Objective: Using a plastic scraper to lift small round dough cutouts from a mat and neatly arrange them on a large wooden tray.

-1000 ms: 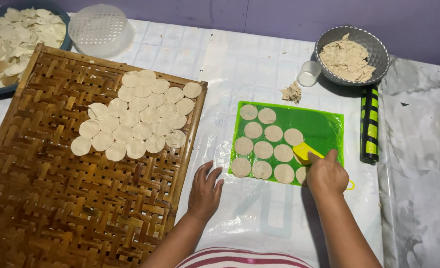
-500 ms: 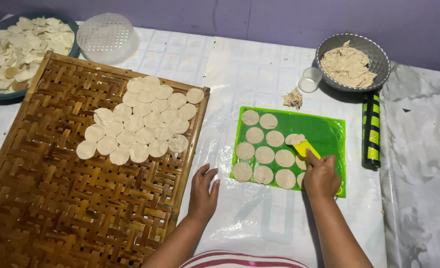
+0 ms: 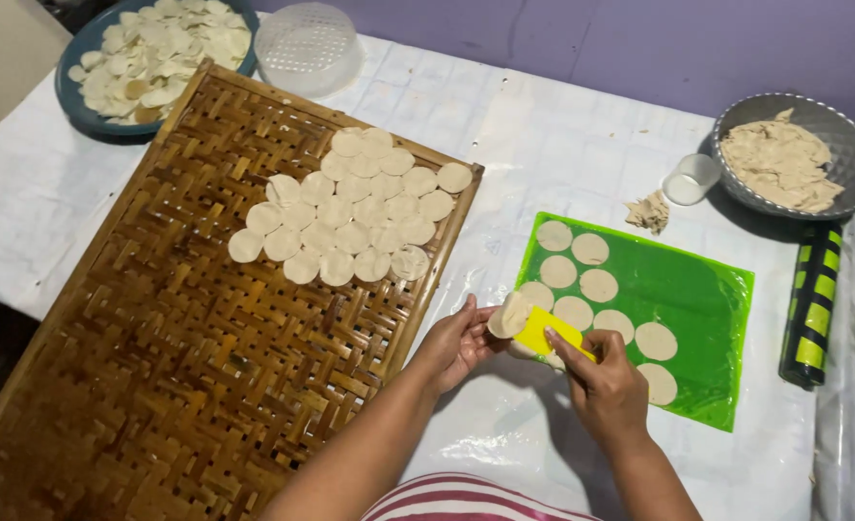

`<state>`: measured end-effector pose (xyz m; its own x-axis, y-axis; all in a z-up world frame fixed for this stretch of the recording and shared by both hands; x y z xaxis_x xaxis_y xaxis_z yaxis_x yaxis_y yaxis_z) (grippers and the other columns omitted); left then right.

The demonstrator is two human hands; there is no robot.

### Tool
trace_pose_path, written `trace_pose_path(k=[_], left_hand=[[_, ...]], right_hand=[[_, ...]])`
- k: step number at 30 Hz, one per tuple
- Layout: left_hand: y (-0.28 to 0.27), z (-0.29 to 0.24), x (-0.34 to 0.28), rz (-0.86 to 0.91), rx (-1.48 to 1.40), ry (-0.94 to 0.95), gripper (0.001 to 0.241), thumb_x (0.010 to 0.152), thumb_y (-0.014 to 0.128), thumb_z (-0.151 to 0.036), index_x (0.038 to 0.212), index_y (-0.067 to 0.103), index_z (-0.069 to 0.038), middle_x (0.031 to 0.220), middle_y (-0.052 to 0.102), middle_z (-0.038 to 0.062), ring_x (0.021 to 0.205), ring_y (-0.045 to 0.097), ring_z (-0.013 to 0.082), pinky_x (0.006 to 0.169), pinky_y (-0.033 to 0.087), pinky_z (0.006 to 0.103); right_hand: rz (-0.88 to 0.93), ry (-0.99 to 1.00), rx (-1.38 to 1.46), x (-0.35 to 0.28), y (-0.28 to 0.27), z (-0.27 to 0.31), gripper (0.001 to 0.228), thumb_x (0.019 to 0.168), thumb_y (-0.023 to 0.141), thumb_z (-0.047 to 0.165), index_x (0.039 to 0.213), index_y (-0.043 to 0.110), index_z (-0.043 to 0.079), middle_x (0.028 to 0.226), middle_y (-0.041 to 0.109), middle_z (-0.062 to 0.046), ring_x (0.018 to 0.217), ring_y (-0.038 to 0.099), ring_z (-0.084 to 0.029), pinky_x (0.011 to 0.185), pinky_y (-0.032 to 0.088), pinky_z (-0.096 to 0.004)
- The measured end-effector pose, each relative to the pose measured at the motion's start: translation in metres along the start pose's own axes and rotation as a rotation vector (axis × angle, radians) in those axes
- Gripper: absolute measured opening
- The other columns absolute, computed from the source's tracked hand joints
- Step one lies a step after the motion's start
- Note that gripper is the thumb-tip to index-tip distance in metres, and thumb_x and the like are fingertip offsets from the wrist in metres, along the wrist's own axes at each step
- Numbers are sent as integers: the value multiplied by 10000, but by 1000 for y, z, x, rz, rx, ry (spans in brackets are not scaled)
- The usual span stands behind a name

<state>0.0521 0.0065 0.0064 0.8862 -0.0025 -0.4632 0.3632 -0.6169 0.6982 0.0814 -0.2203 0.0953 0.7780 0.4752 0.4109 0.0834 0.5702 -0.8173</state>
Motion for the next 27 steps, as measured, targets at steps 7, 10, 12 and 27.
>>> trace_pose_path(k=[7,10,12,27], left_hand=[[-46,8,19,-82,189,210,308,1035,669,-176,1260,663,33,1086,721,86,920,676,148,820,552,293],[-48,-4,10,-156,200,264,271,1010,662,-165,1235,681,-16,1079,726,62,914,680,128,795,544,280],[-51,-12,3,-188,165,190,254,978,642,-164,1219,685,-97,1092,727,32,928,692,104,797,560,265],[-92,-72,-23,-330,529,391,176,910,731,-126,1072,732,-56,1015,775,78,912,733,139,844,620,300]], right_hand=[[187,29,-164,8,11,34,547,767,788,128,1202,735,455,964,611,-9,656,639,-214,541,525,-394],[186,-14,-191,9,18,42,548,767,784,135,1216,729,442,971,609,-16,658,642,-213,543,528,-391],[167,-38,-213,11,20,45,535,779,780,140,1216,729,445,982,611,-25,655,639,-219,549,531,-389],[324,51,-245,3,35,44,514,812,766,188,1232,707,478,1011,621,-5,706,678,-212,589,546,-387]])
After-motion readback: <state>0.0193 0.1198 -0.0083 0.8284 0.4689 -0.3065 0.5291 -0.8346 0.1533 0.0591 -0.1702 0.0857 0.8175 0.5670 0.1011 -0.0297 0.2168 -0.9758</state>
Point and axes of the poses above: each hand's wrist, its own x-axis towards the middle knuckle, its own y-axis out of the palm, z = x × y, the point moved 2 cm from there along x, towards the middle knuckle
